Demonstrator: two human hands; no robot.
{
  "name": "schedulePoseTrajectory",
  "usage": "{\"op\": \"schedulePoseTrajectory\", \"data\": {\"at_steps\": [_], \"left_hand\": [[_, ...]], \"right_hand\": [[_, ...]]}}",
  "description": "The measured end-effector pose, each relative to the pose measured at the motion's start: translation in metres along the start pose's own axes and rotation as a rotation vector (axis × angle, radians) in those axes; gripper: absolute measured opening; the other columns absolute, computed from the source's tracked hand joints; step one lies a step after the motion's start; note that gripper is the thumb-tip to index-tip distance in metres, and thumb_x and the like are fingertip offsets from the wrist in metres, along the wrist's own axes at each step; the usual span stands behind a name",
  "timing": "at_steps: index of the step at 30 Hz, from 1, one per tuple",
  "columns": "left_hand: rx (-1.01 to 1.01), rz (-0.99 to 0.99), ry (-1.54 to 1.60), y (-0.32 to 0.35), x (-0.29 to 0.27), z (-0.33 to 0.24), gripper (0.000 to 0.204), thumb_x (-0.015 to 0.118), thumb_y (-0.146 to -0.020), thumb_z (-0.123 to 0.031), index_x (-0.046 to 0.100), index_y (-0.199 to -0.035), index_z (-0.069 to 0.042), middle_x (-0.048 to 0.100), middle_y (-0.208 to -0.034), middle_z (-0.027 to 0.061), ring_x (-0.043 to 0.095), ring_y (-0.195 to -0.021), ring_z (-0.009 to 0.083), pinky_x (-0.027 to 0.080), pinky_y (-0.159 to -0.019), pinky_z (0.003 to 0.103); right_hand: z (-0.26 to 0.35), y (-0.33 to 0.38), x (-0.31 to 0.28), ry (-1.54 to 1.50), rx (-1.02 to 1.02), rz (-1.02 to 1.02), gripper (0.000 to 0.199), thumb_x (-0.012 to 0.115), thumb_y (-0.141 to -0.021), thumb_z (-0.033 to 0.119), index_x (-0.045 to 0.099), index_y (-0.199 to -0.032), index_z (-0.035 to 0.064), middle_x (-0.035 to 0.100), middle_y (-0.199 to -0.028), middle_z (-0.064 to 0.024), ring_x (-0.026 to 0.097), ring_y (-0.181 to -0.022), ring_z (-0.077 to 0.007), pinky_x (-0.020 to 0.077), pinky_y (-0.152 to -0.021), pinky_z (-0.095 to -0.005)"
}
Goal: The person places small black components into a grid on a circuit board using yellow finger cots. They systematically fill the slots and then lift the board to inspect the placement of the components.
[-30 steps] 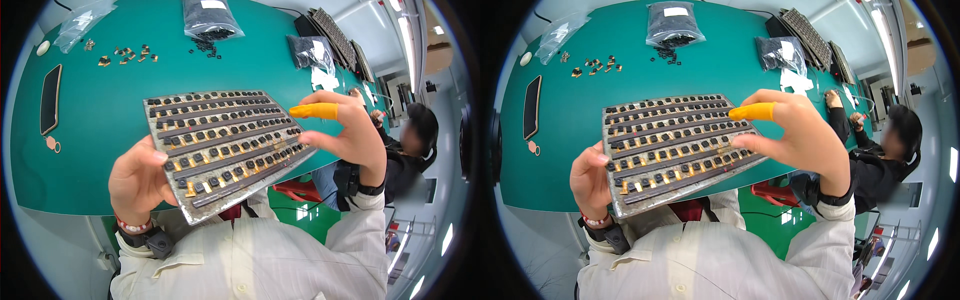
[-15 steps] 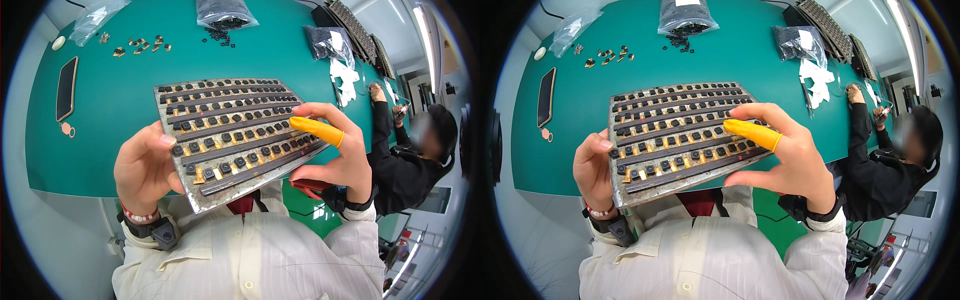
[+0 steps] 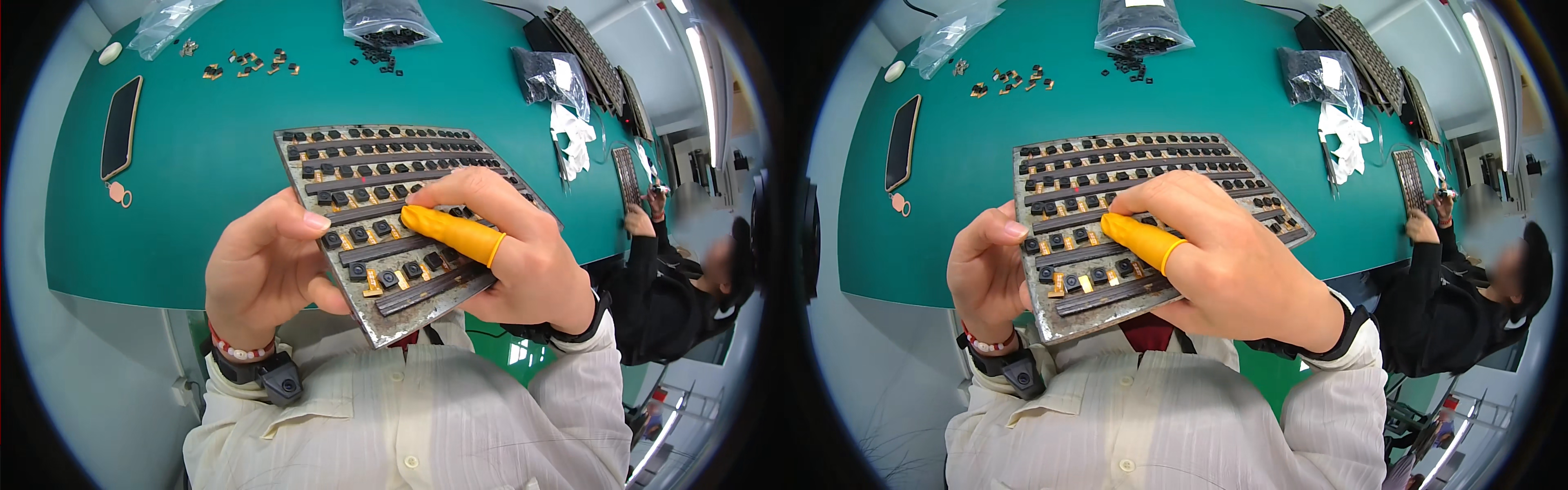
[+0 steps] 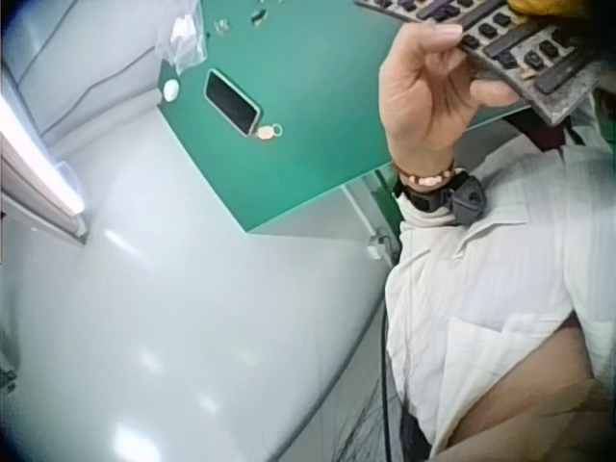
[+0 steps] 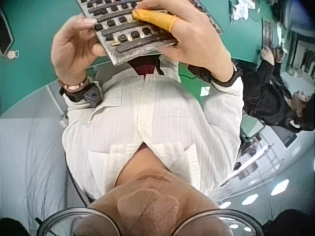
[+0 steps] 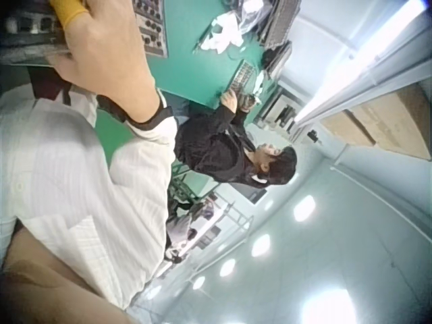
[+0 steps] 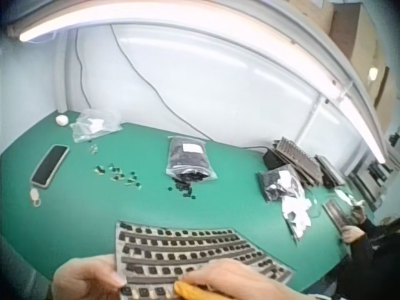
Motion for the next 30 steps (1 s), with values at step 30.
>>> {"op": "schedulePoseTrajectory", "data": {"at_steps": [30], "left_hand": [[0.058, -0.103, -0.086, 0.004, -0.012, -0.006, 0.054, 0.040, -0.086, -0.001, 0.030, -0.135, 0.019, 0.053, -0.125, 0.0369, 0.070, -0.082, 0.0470, 0.067, -0.058, 0.039]], "right_hand": [[-0.022, 0.018, -0.019, 0.174, 0.180, -0.080, 0.056, 0.085, -0.056, 0.014, 0.071, -0.109, 0.0011, 0.067, -0.114, -0.0109, 0.067, -0.105, -0.0288, 0.0365, -0.109, -0.0573]]}}
Point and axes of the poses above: each hand's wrist, its own y-axis away from the middle knuckle, its own x-axis out of the palm, z = x × y, the point moved 8 cm from there along -y, towards the middle knuckle
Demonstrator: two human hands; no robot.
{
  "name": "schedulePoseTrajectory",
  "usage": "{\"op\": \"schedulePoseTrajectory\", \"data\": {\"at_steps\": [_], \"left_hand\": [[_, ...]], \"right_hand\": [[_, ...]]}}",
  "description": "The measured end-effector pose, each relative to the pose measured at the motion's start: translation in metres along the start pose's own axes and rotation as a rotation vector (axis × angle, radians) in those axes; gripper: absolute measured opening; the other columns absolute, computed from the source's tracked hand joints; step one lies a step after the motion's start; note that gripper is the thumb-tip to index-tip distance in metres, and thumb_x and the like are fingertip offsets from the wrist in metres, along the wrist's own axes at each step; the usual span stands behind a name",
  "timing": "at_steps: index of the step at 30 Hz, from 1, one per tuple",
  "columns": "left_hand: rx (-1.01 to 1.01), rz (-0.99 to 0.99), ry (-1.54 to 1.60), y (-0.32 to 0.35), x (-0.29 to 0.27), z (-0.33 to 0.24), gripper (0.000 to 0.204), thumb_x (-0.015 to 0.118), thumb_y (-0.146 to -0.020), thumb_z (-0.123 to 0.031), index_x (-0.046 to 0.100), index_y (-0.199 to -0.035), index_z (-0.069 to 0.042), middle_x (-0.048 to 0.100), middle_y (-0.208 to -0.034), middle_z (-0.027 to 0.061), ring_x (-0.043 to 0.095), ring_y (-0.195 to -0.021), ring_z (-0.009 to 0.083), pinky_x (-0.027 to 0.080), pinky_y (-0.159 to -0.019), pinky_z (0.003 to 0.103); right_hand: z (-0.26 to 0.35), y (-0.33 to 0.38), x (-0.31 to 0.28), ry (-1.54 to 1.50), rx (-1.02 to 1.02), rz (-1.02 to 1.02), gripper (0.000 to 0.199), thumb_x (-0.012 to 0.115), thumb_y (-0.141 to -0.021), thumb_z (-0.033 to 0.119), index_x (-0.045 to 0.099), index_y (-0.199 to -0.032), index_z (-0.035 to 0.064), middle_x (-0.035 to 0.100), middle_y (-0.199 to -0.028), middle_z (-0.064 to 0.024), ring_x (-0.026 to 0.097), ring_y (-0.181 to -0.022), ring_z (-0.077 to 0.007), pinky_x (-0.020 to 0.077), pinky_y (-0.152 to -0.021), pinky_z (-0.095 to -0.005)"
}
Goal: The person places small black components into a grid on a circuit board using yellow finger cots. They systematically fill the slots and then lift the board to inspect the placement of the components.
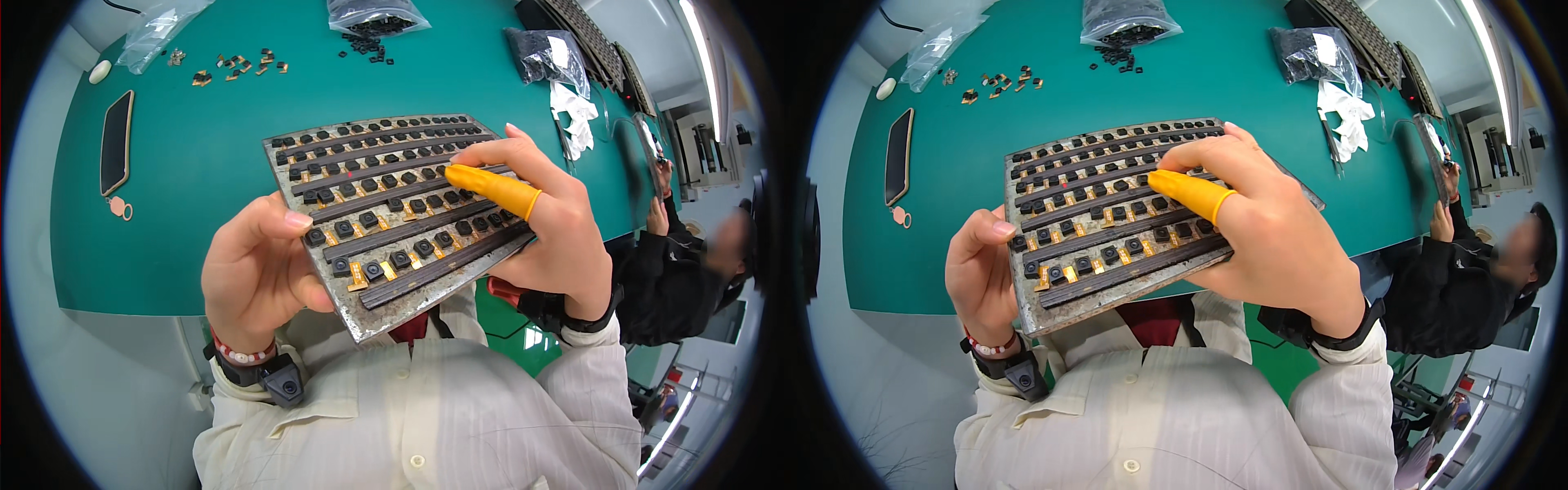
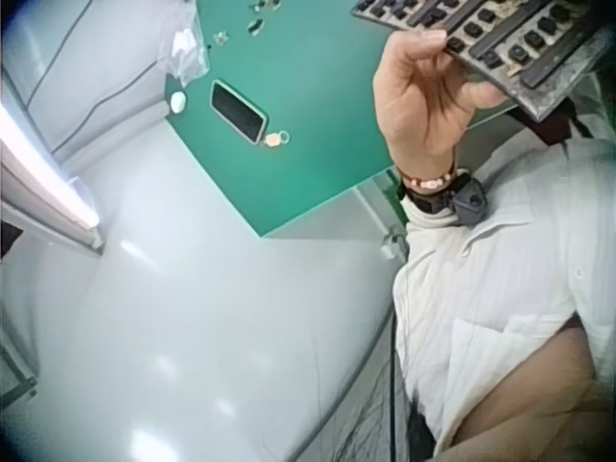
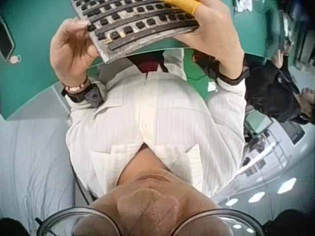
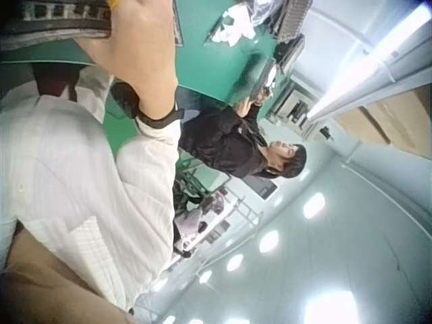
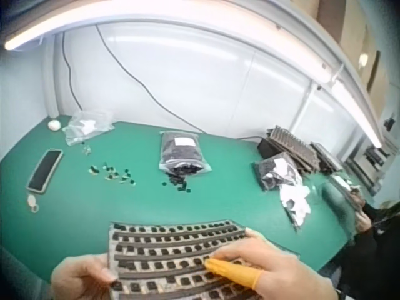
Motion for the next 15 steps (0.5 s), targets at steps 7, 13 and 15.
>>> {"op": "schedulePoseTrajectory", "data": {"at_steps": [7, 13, 15], "left_hand": [[0.024, -0.034, -0.048, -0.0014, 0.0011, 0.0018, 0.050, 0.043, -0.085, -0.002, 0.036, -0.130, 0.020, 0.056, -0.122, 0.0357, 0.071, -0.081, 0.0445, 0.066, -0.054, 0.037], [0.021, -0.038, -0.018, 0.0000, 0.0024, 0.0040, 0.052, 0.045, -0.086, -0.003, 0.036, -0.132, 0.018, 0.056, -0.123, 0.0340, 0.070, -0.093, 0.0424, 0.067, -0.057, 0.039], [0.009, -0.026, -0.009, 0.0004, 0.0049, 0.0059, 0.053, 0.046, -0.086, -0.003, 0.036, -0.134, 0.017, 0.056, -0.123, 0.0331, 0.069, -0.096, 0.0412, 0.067, -0.058, 0.040]], "right_hand": [[-0.0014, 0.0036, -0.0016, -0.018, -0.012, -0.027, 0.053, 0.082, -0.056, 0.012, 0.071, -0.106, 0.0006, 0.068, -0.111, -0.0116, 0.068, -0.103, -0.0299, 0.0388, -0.107, -0.0564], [-0.0021, 0.0067, -0.0080, -0.014, -0.043, -0.109, 0.050, 0.086, -0.056, 0.013, 0.072, -0.103, 0.0005, 0.068, -0.108, -0.0117, 0.068, -0.101, -0.0290, 0.0414, -0.106, -0.0547], [-0.0025, 0.0093, -0.0101, -0.018, -0.055, -0.160, 0.050, 0.088, -0.056, 0.015, 0.073, -0.101, 0.0007, 0.069, -0.106, -0.0110, 0.069, -0.099, -0.0282, 0.0426, -0.104, -0.0552]]}}
Point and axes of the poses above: each hand's wrist, its own y-axis away from the middle knuckle, its own x-axis out of the palm, z = x × y, the point moved 8 cm from there along -y, towards the middle knuckle
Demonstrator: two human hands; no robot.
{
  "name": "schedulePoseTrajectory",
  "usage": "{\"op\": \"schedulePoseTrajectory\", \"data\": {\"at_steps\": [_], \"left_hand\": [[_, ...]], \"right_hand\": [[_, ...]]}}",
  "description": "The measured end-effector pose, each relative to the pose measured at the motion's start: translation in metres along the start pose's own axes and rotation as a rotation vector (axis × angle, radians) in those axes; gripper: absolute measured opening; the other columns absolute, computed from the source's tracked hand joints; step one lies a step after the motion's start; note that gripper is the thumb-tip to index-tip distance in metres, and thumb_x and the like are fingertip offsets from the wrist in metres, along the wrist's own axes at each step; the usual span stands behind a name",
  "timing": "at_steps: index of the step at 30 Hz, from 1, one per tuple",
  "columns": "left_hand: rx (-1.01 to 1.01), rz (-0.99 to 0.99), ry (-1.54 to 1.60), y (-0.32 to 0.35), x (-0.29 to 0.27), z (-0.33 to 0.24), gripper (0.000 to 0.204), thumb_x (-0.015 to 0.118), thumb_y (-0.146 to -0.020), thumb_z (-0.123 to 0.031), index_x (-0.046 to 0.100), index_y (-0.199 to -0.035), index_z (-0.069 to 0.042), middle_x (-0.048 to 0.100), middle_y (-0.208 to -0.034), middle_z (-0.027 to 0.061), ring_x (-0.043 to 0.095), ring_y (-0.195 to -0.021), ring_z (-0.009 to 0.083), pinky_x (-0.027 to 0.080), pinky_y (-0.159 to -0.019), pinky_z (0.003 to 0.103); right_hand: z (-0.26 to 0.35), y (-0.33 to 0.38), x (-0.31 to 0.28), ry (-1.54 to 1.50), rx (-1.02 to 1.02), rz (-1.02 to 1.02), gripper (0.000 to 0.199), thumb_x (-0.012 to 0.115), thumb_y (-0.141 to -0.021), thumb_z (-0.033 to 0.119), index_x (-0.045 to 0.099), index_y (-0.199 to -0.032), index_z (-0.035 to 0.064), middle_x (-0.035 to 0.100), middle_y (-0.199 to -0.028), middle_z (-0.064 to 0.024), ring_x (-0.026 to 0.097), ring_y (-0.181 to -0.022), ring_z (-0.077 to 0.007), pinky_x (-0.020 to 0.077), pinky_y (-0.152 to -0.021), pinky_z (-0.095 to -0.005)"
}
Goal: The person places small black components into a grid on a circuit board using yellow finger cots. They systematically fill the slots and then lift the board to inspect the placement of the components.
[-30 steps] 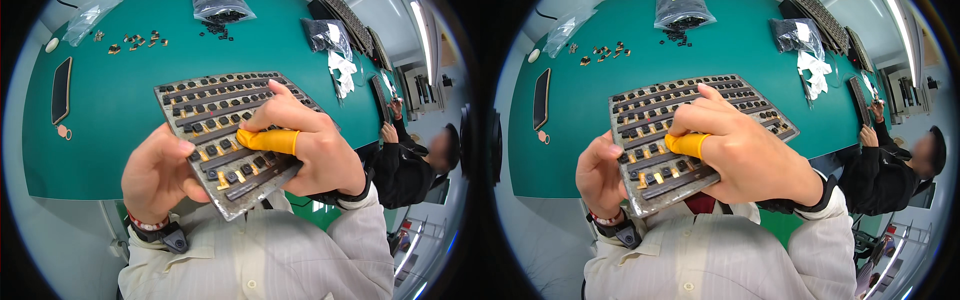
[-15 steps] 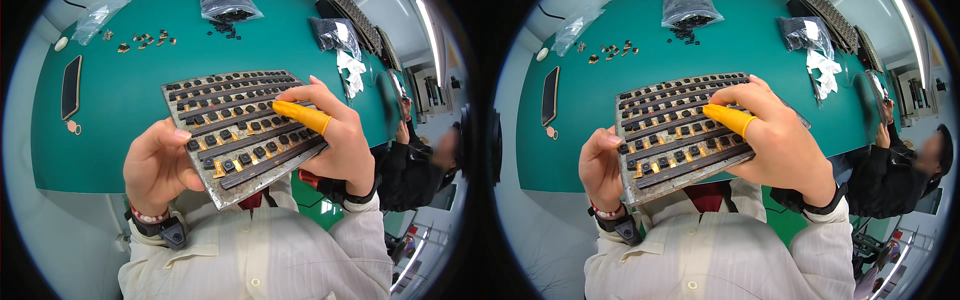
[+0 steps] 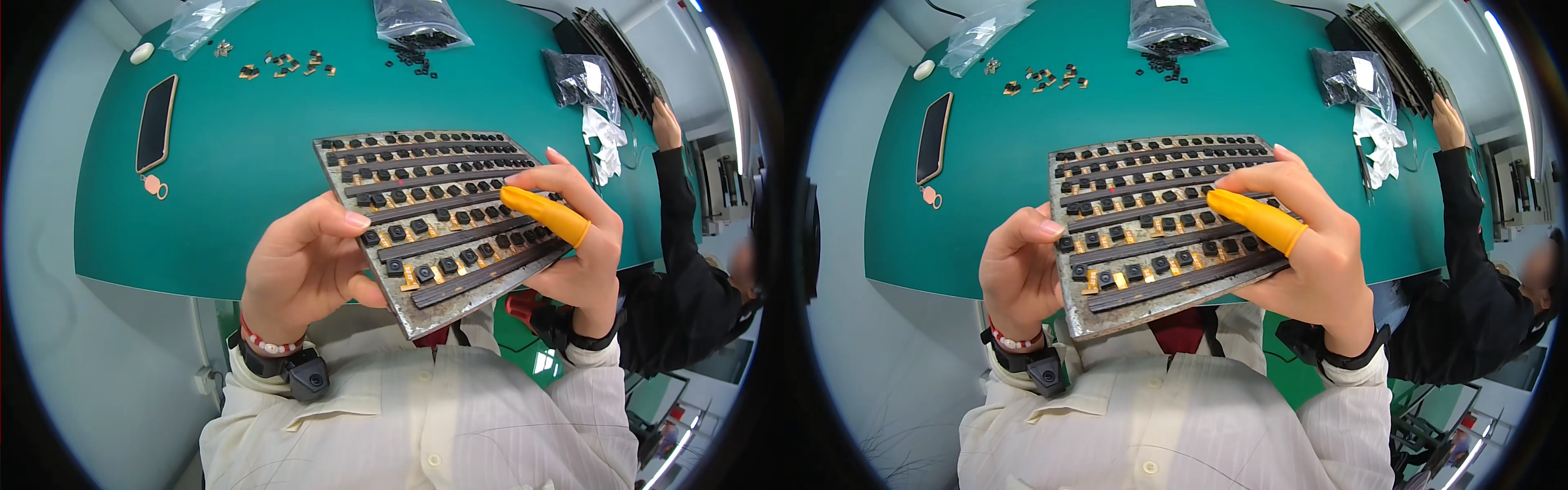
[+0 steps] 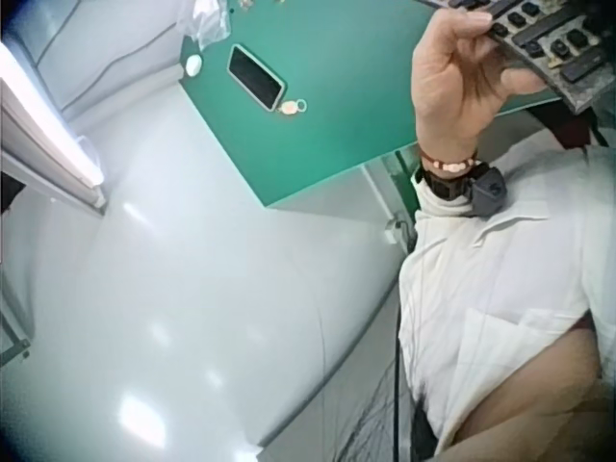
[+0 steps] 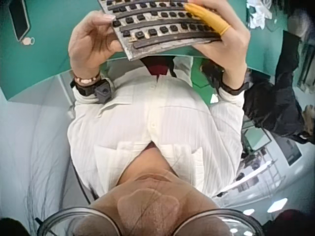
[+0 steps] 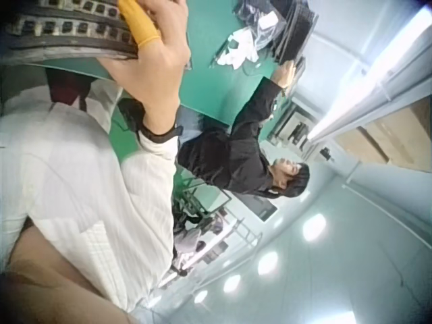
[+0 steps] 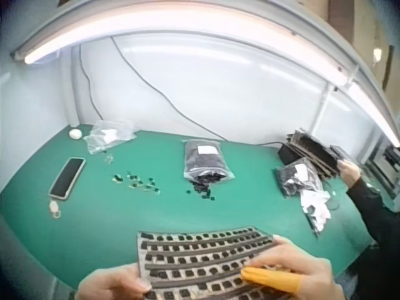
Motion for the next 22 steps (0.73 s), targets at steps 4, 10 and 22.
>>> {"op": "schedulePoseTrajectory", "data": {"at_steps": [4, 10, 22], "left_hand": [[-0.036, 0.091, 0.121, 0.000, 0.002, 0.002, 0.055, 0.041, -0.085, -0.002, 0.031, -0.137, 0.016, 0.050, -0.127, 0.0379, 0.065, -0.103, 0.0457, 0.067, -0.065, 0.046], [-0.016, 0.088, 0.103, 0.001, 0.002, 0.002, 0.055, 0.038, -0.085, -0.002, 0.030, -0.137, 0.016, 0.048, -0.129, 0.0399, 0.065, -0.104, 0.0461, 0.067, -0.068, 0.047], [-0.060, 0.082, -0.047, 0.003, 0.016, 0.010, 0.054, 0.044, -0.087, -0.002, 0.031, -0.138, 0.012, 0.050, -0.130, 0.0315, 0.067, -0.102, 0.0388, 0.067, -0.056, 0.038]], "right_hand": [[0.000, 0.004, -0.002, 0.012, -0.012, -0.068, 0.049, 0.089, -0.056, 0.016, 0.073, -0.100, 0.0009, 0.070, -0.104, -0.0113, 0.070, -0.096, -0.0282, 0.0431, -0.103, -0.0557], [-0.002, 0.007, -0.003, -0.009, -0.010, -0.082, 0.049, 0.090, -0.056, 0.017, 0.073, -0.099, 0.0005, 0.070, -0.103, -0.0114, 0.070, -0.095, -0.0280, 0.0425, -0.103, -0.0570], [-0.009, 0.024, -0.005, -0.024, 0.036, -0.086, 0.052, 0.092, -0.056, 0.020, 0.074, -0.101, 0.0012, 0.070, -0.105, -0.0114, 0.070, -0.095, -0.0292, 0.0394, -0.105, -0.0586]]}}
Point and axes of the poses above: each hand's wrist, its own y-axis away from the middle knuckle, its own x-axis out of the palm, z = x × y, the point moved 8 cm from there along -y, towards the middle knuckle
